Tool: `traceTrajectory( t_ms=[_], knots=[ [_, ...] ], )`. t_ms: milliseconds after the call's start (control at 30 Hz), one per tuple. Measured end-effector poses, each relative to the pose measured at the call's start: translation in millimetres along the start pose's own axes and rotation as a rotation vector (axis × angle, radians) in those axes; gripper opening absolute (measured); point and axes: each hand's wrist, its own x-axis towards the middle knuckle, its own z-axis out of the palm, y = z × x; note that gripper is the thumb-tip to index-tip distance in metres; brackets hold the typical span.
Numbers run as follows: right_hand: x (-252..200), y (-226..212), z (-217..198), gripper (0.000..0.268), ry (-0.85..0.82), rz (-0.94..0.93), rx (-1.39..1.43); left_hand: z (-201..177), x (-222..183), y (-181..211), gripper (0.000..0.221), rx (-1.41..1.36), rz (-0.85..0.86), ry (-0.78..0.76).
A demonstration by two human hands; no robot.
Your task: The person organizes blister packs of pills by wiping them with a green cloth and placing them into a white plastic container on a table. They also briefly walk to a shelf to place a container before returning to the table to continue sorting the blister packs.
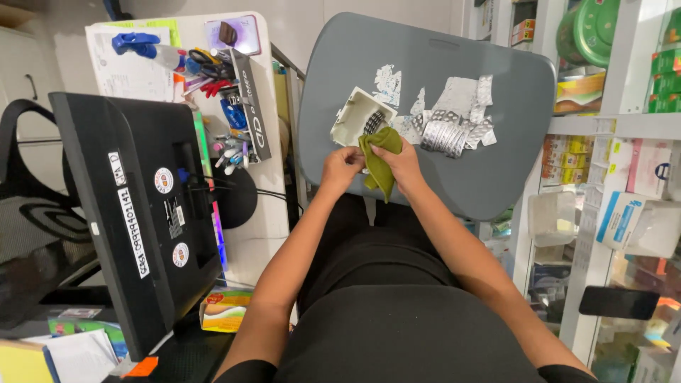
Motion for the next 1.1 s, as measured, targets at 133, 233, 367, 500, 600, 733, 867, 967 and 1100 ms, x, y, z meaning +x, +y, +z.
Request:
traceTrajectory(
  t_ms=[133,233,367,500,600,733,867,967,1100],
  knots=[
    [-21,-22,15,0.045,0.165,-0.023,0.059,-15,15,19,0.016,0.025,0.072,0.023],
    [-34,-40,14,0.044,0.325,-0.039,0.081,-36,7,71,0.011,0.265,0.254,0.191],
    [-22,-15,-21,0.050,0.419,0.020,0.110,-12,40,52,0.009,0.848,0.720,0.436],
    [-33,-16,-29,0.057,0.490,0.062,0.132,9,63,53,0.013,1.087,0.705,0.494],
    [-41,-13,-27,0.057,0.523,0.075,0.142,23,88,24,0.012,1.025,0.628,0.383],
    [-44,0,-38,0.056,0.490,0.140,0.137,33,93,-5,0.008,0.840,0.598,0.264],
    [-46,-5,-40,0.056,0.492,0.141,0.151,34,93,-17,0.011,0.819,0.569,0.253],
    [-47,-10,-44,0.054,0.504,0.115,0.150,31,86,-10,0.022,0.664,0.505,0.174],
    [-41,-2,-60,0.055,0.518,0.116,0.193,36,89,-14,0.024,0.675,0.410,0.169]
  ],
)
